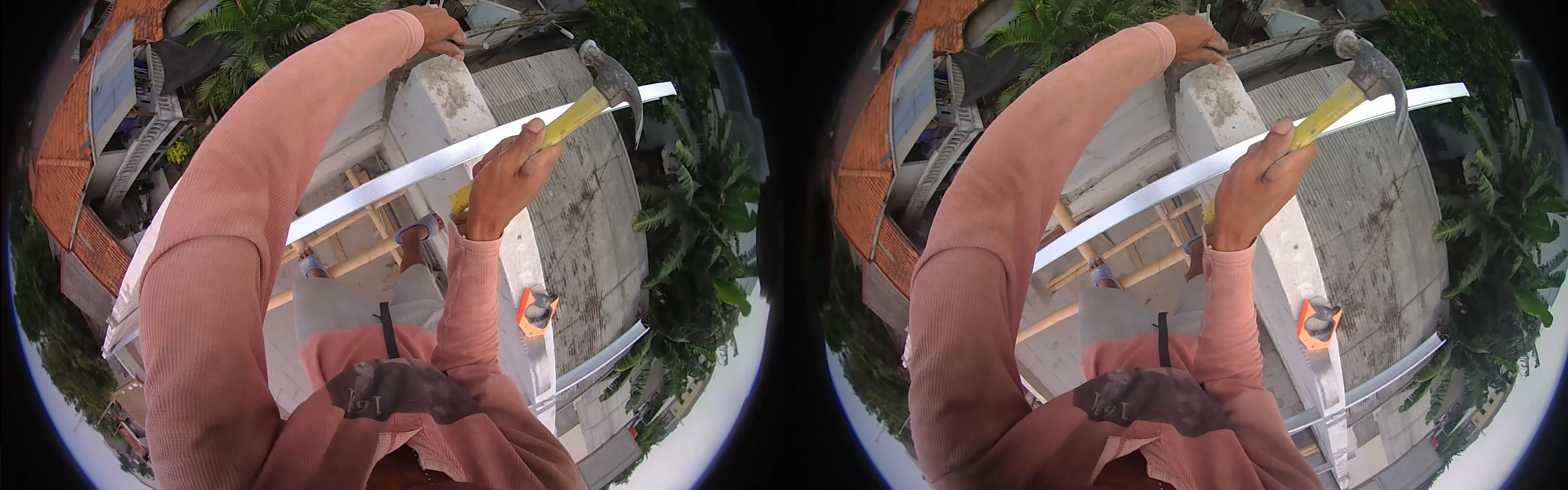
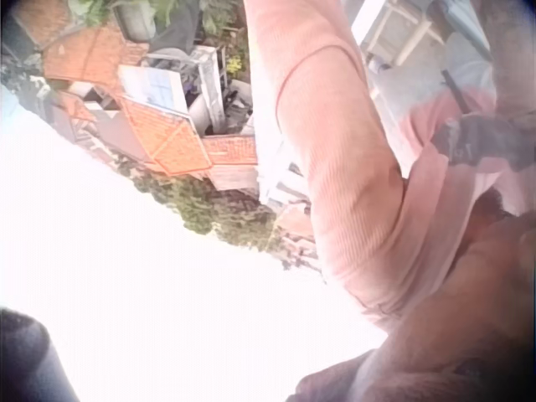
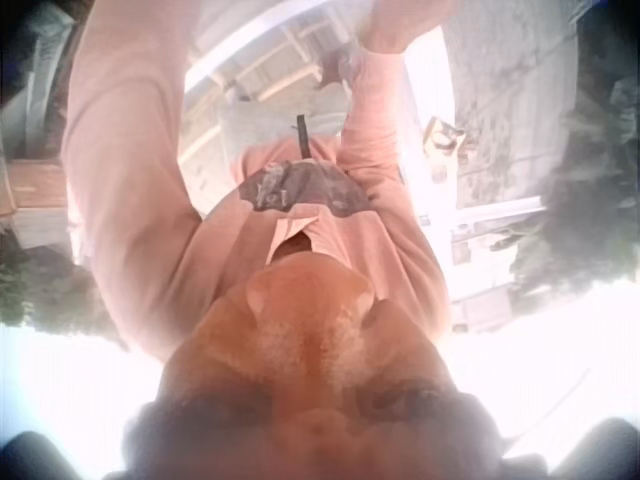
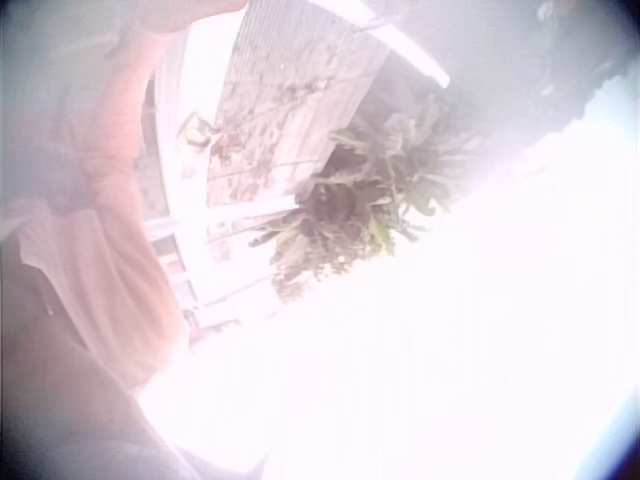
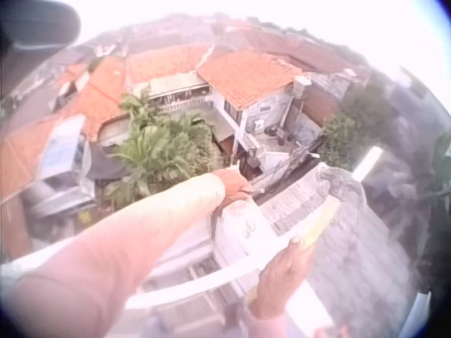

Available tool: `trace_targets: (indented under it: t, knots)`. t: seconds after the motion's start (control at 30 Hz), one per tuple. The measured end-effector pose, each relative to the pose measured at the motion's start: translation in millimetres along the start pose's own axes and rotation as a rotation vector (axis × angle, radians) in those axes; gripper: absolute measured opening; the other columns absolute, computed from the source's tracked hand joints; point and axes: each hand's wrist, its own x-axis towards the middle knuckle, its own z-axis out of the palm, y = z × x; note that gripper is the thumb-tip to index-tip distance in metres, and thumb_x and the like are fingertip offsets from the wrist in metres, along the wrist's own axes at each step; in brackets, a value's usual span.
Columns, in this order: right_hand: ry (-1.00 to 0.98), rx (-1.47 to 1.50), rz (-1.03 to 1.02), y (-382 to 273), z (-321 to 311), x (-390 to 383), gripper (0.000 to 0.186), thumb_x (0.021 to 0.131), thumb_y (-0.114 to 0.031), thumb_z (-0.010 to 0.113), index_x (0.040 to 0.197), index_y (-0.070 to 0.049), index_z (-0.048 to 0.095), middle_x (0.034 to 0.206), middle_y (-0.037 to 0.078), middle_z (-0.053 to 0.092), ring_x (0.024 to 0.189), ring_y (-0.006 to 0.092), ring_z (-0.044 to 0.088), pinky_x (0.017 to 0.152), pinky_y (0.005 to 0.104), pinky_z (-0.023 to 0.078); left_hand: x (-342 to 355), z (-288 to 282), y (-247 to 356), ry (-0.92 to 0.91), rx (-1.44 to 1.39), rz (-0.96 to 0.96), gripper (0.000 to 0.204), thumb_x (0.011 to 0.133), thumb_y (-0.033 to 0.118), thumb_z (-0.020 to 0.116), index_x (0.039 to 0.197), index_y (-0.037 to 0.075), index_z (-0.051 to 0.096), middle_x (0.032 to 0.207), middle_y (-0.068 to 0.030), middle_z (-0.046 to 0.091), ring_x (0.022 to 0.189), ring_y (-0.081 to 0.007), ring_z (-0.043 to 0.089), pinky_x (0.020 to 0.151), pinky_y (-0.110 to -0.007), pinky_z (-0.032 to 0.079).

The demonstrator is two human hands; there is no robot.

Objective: The person chips away at a concrete ledge using a hammer and a chisel, then positions a concrete block and scrapes the surface of the work area.

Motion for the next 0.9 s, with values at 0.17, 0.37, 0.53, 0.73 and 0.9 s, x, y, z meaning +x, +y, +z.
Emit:
trace_targets:
  t: [0.17, 0.37, 0.53, 0.73, 0.9]
  knots:
    - [-0.32, -0.333, 0.051, 20.6, -7.9, 8.0, 0.03, 0.108, -0.028, 0.047, 0.098, -0.001, 0.045, 0.065, 0.014, 0.053, 0.055, 0.0214, 0.054, 0.053, 0.0386, 0.043, 5.0, 4.5, 8.3, -0.064, 0.009, -0.049, 0.05, 0.092, 0.053, 0.063, 0.128, 0.018, 0.068, 0.118, -0.0141, 0.07, 0.109, -0.0373, 0.065, 0.095, -0.046, 0.052]
    - [0.167, 0.059, -0.145, 13.1, 3.2, 11.3, 0.029, 0.108, -0.028, 0.046, 0.098, -0.001, 0.045, 0.065, 0.014, 0.056, 0.055, 0.0219, 0.057, 0.053, 0.0388, 0.043, 10.9, -0.3, -1.3, -0.012, 0.024, 0.016, 0.05, 0.092, 0.054, 0.064, 0.125, 0.016, 0.07, 0.114, -0.0156, 0.071, 0.106, -0.0379, 0.066, 0.093, -0.047, 0.052]
    - [-0.341, -0.289, 0.063, 19.5, -9.2, 23.0, 0.034, 0.108, -0.031, 0.046, 0.098, 0.001, 0.044, 0.066, 0.015, 0.056, 0.057, 0.0266, 0.058, 0.056, 0.0414, 0.045, 4.3, 1.7, -1.6, -0.042, 0.016, -0.06, 0.047, 0.092, 0.053, 0.063, 0.123, 0.018, 0.07, 0.112, -0.0156, 0.072, 0.104, -0.0381, 0.067, 0.091, -0.048, 0.053]
    - [0.074, -0.101, -0.102, 7.0, 0.1, 14.9, 0.032, 0.109, -0.029, 0.045, 0.096, 0.001, 0.043, 0.066, 0.016, 0.055, 0.057, 0.0257, 0.055, 0.056, 0.0355, 0.046, 13.4, 3.0, -4.2, 0.033, -0.015, -0.017, 0.044, 0.092, 0.051, 0.064, 0.123, 0.02, 0.071, 0.112, -0.0134, 0.072, 0.104, -0.0368, 0.067, 0.091, -0.047, 0.053]
    - [-0.331, -0.317, -0.035, 4.0, -16.8, 29.6, 0.035, 0.109, -0.032, 0.044, 0.095, 0.0, 0.042, 0.066, 0.015, 0.054, 0.057, 0.0251, 0.054, 0.056, 0.0379, 0.045, 6.7, 8.5, -6.8, 0.007, 0.011, -0.072, 0.045, 0.092, 0.048, 0.065, 0.125, 0.017, 0.07, 0.116, -0.0126, 0.072, 0.106, -0.0353, 0.067, 0.095, -0.045, 0.052]
